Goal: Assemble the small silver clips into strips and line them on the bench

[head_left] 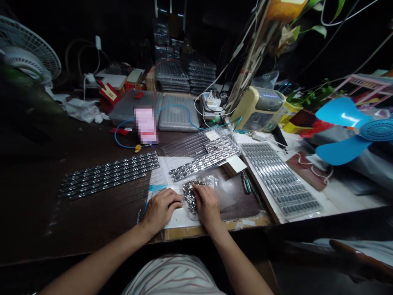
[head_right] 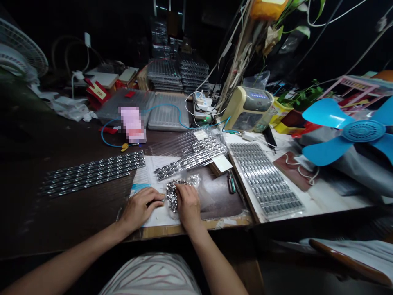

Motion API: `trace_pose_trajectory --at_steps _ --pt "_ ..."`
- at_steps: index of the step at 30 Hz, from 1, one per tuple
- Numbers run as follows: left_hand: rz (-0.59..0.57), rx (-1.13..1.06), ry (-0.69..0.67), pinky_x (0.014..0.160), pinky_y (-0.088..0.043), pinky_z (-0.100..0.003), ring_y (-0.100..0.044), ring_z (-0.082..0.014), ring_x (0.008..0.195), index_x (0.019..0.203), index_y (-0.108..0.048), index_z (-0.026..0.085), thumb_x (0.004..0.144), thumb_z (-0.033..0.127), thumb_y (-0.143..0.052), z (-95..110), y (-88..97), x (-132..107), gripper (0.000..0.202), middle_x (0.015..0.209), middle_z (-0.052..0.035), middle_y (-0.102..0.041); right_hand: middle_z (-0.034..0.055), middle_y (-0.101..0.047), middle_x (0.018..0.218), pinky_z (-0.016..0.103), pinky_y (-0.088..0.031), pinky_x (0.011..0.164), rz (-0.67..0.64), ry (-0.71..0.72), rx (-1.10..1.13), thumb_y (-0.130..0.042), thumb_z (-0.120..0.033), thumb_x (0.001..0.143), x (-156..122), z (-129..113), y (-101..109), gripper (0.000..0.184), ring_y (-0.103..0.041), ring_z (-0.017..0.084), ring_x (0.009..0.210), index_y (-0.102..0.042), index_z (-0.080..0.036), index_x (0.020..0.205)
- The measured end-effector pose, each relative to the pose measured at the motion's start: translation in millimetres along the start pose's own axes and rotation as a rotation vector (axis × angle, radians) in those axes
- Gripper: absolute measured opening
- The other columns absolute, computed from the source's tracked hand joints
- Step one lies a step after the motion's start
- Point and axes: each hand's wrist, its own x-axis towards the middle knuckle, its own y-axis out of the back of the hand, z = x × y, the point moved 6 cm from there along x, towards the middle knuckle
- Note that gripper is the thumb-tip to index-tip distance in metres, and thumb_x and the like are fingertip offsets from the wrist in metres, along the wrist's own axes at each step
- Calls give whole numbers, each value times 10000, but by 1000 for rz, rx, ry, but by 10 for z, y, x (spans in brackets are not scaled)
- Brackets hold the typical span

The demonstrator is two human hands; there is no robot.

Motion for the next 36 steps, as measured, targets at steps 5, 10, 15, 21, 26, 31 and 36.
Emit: trace_pose_trajectory --at_steps 5,10,15,21,26,31,36 --pt "134 46 46 787 -454 -312 -600 -190 857 902 -679 214 863 237 -564 -171 329 148 123 879 -44 -675 52 -692 906 305 -444 774 -40 3 33 -469 -193 933 15 -105 27 196 -603 186 848 -655 -208 991" --pt "257 425 213 832 -373 -399 -560 -254 939 810 -696 234 809 310 -628 -626 837 386 102 931 -36 -686 -2 -695 788 277 -382 720 -185 -14 42 -665 -280 839 24 -329 -141 69 -592 162 768 -674 -232 790" --pt "246 522 259 808 -354 -392 -538 -254 969 853 -722 256 813 329 -595 -862 926 325 151 1026 -41 -656 -18 -688 868 290 -338 735 -199 5 30 -679 -288 831 37 -449 -271 30 -558 155 808 -701 -268 830" --pt "304 612 271 828 -340 -421 -534 -273 961 831 -728 258 807 317 -568 -921 1112 55 173 1028 -49 -647 -8 -668 875 305 -328 742 -206 4 20 -648 -275 853 10 -440 -308 69 -533 162 823 -713 -282 876" --pt "232 542 154 832 -340 -398 -565 -235 913 852 -719 252 831 333 -560 -702 947 288 179 976 -37 -673 4 -651 886 314 -332 745 -212 21 -19 -629 -253 862 18 -487 -295 102 -524 166 837 -711 -290 909" --pt "102 436 70 845 -341 -397 -590 -230 872 798 -707 227 828 320 -579 -445 481 775 161 870 -43 -712 44 -643 1015 333 -349 766 -143 -4 -98 -588 -232 882 38 -385 -107 196 -517 200 916 -676 -263 1054" --pt "105 310 110 810 -388 -383 -616 -229 804 737 -672 198 816 290 -564 -481 442 864 163 791 -52 -708 18 -664 949 323 -342 757 -166 0 -136 -587 -216 887 15 -257 -6 141 -519 187 881 -695 -270 960"
